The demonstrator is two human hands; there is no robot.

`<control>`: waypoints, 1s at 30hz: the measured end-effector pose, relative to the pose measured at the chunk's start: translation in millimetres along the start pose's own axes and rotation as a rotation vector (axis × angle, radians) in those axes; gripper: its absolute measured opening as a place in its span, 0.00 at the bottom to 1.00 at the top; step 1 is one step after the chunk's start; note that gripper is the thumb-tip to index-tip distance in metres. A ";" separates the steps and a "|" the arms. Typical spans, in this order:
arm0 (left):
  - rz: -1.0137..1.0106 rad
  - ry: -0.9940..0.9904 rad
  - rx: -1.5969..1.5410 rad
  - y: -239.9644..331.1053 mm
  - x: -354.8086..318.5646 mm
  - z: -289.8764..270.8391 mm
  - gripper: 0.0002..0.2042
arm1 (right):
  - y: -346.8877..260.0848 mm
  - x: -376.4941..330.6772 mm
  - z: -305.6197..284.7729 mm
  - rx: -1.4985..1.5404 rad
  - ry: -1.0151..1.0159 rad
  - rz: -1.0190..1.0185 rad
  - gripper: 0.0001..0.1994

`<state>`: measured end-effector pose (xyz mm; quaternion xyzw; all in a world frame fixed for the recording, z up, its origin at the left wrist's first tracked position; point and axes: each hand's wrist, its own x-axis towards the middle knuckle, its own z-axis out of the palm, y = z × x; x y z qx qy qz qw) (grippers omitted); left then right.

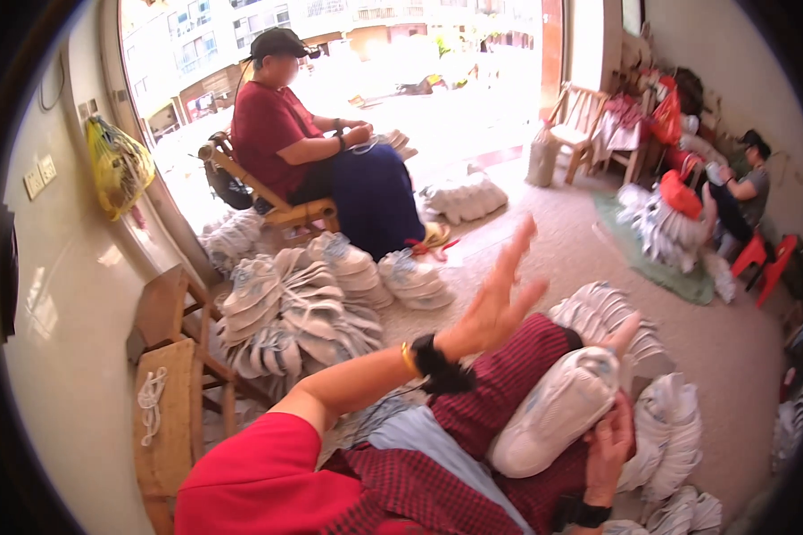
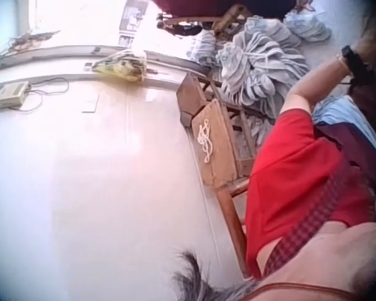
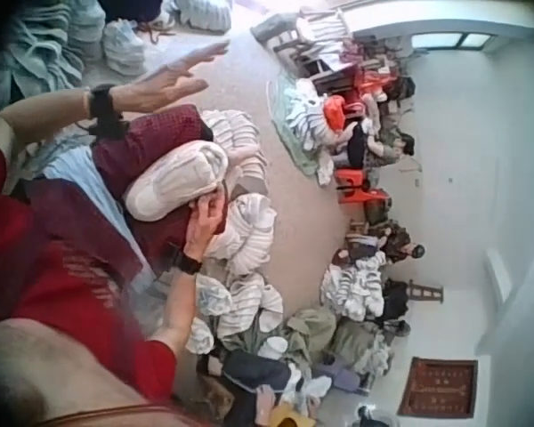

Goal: Lacing white sneakers in a shoe manufacturing workshop.

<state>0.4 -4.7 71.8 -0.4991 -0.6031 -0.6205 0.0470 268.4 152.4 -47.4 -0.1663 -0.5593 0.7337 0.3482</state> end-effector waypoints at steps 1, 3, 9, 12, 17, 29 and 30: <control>0.102 -0.028 0.075 -6.9 -15.3 13.2 0.39 | 1.4 -0.8 1.8 0.024 -0.037 0.001 0.27; 0.078 -0.238 0.095 -16.6 -42.5 37.5 0.37 | -1.4 -1.8 14.8 0.013 -0.049 -0.058 0.27; 0.058 -0.493 0.214 -38.4 -107.9 103.4 0.40 | -19.6 -1.6 33.2 -0.537 0.008 -0.108 0.28; -0.034 -0.477 0.235 -42.0 -95.1 114.6 0.41 | -14.7 34.1 20.3 -0.619 -0.016 -0.188 0.26; -0.211 -0.483 0.184 -41.8 -80.5 116.2 0.42 | -23.8 52.8 31.2 -0.662 -0.056 -0.061 0.25; -0.141 -0.458 0.129 -21.1 -102.0 122.3 0.41 | -15.3 20.0 12.3 -0.581 0.010 -0.077 0.27; -0.145 -0.486 0.139 -17.9 -99.3 123.8 0.41 | -16.2 22.0 7.8 -0.607 0.005 -0.061 0.27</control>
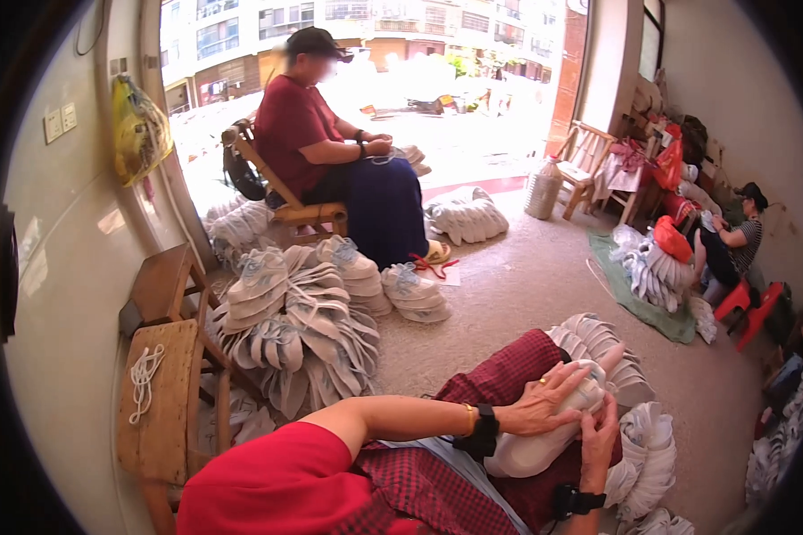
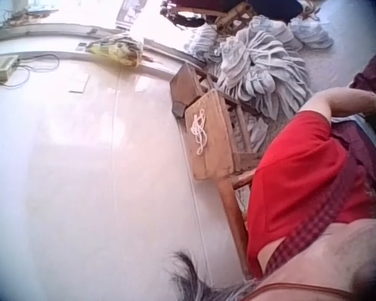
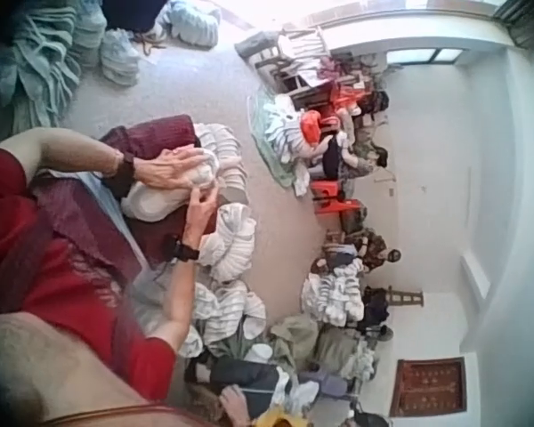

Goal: Lacing white sneakers in a shoe manufacturing workshop.

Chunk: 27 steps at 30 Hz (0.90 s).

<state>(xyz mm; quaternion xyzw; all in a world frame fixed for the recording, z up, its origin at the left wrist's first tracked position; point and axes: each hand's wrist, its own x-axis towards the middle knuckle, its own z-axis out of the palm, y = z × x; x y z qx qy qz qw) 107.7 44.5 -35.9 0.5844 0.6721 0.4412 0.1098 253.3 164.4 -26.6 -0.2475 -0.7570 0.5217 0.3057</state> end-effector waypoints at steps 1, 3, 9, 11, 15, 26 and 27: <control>-0.016 -0.015 0.029 -2.5 1.2 -5.1 0.41 | 2.8 1.9 -5.2 -0.029 -0.001 0.020 0.27; 0.078 0.052 0.173 -6.0 -20.4 -11.2 0.43 | 3.6 8.2 2.2 0.064 -0.060 -0.073 0.27; 0.045 -0.179 -0.214 -31.0 -80.7 -72.7 0.48 | -17.0 18.9 24.6 -0.001 0.022 -0.025 0.26; -0.196 -0.283 -0.153 -31.6 -70.3 -94.8 0.40 | -1.4 13.8 17.0 -0.086 0.054 -0.070 0.25; 0.036 -0.156 -0.135 -33.7 -53.7 -86.4 0.32 | -14.2 -6.6 7.4 -0.039 0.088 -0.008 0.25; -0.050 -0.455 -0.175 6.3 -72.2 -119.8 0.17 | -49.5 -116.6 16.5 -0.323 -0.367 -0.041 0.07; 0.013 -0.527 -0.142 6.3 -74.9 -125.5 0.14 | -36.4 -125.5 19.2 -0.445 -0.451 -0.219 0.06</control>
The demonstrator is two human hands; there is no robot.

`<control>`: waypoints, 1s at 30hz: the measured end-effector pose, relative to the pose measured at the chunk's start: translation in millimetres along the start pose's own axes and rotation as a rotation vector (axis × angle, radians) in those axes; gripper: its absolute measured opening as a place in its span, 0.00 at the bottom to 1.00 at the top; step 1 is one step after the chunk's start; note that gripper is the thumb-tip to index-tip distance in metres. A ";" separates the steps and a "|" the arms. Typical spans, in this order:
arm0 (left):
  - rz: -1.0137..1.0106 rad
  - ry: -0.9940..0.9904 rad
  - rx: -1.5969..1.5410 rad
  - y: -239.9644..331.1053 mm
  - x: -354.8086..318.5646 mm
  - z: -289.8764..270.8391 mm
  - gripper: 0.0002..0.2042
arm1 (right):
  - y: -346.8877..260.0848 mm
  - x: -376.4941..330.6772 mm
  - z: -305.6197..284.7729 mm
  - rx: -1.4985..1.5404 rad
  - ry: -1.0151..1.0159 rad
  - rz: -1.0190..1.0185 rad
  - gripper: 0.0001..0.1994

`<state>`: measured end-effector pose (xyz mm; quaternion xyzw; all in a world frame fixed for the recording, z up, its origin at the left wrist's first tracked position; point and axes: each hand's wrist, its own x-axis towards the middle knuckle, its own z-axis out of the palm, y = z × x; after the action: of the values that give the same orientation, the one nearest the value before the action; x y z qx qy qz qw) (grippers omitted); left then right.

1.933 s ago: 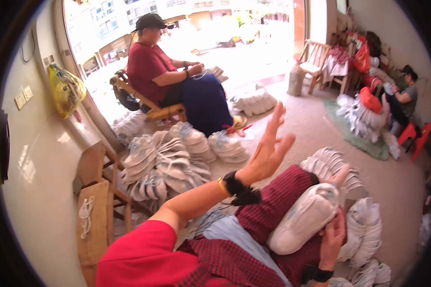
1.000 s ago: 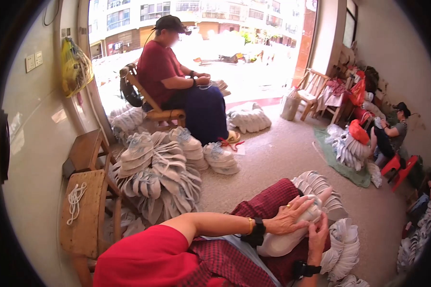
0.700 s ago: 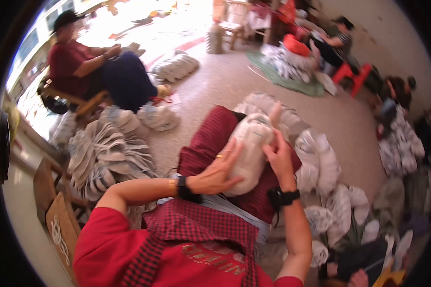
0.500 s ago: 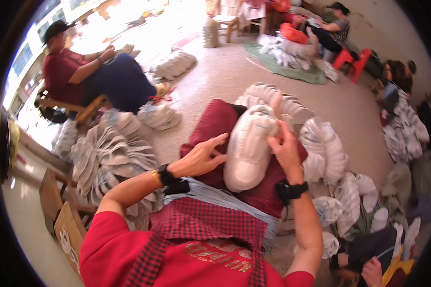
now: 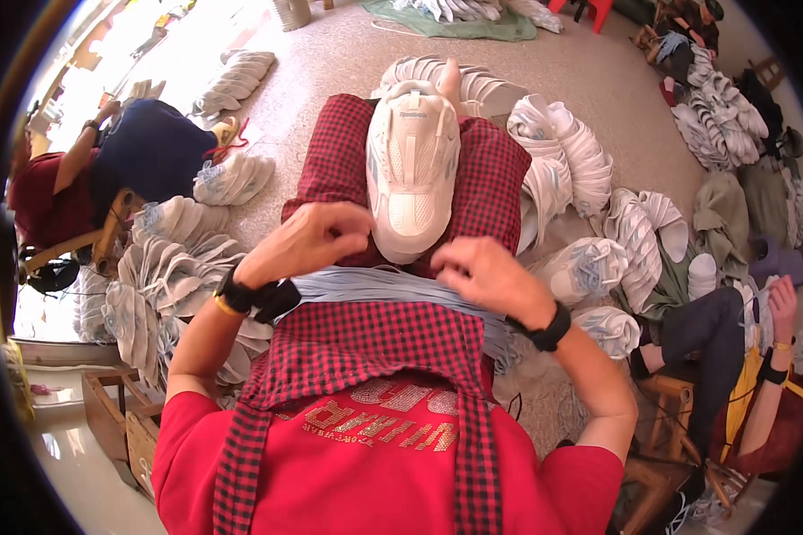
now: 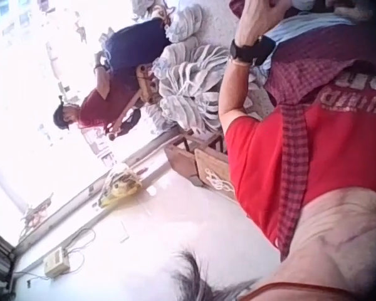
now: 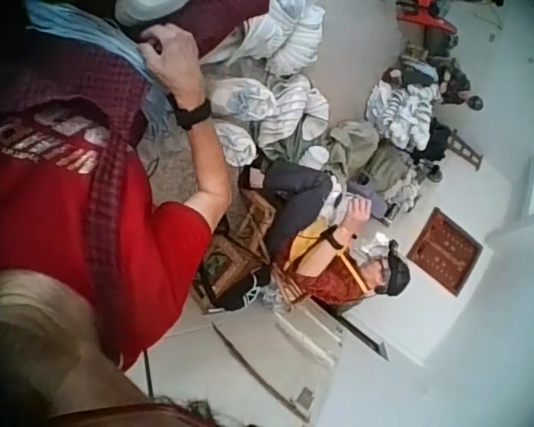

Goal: Lacing white sneakers in a shoe manufacturing workshop.

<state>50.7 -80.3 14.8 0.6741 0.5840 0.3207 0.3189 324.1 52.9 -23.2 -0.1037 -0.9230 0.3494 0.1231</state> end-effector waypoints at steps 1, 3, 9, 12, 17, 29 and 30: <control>0.029 -0.090 0.010 -1.9 -3.6 -1.3 0.13 | -3.8 -6.5 7.6 -0.121 0.003 0.010 0.06; 0.061 -0.237 0.014 -4.4 -14.1 3.6 0.11 | -5.9 -10.0 13.9 -0.060 0.046 0.076 0.05; 0.069 -0.216 0.098 -7.5 -14.4 17.1 0.09 | -9.3 -5.5 12.5 0.187 0.136 0.189 0.07; 0.261 -0.071 0.111 3.4 4.9 30.8 0.11 | -20.8 -15.0 -3.2 0.460 0.209 0.389 0.08; 0.009 -0.175 -0.089 46.8 13.5 12.7 0.09 | -58.2 10.0 -10.5 0.454 0.284 0.059 0.06; 0.030 0.048 -0.971 107.6 3.7 -60.9 0.15 | -5.7 -69.4 -46.8 0.364 0.759 0.228 0.12; 0.095 -0.023 -1.014 118.1 4.9 -64.5 0.16 | 6.9 -78.8 -44.9 0.352 0.766 0.226 0.12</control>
<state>68.2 -85.5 148.3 0.4638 0.3201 0.5704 0.5975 413.0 64.0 -7.4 -0.3036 -0.7200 0.4492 0.4332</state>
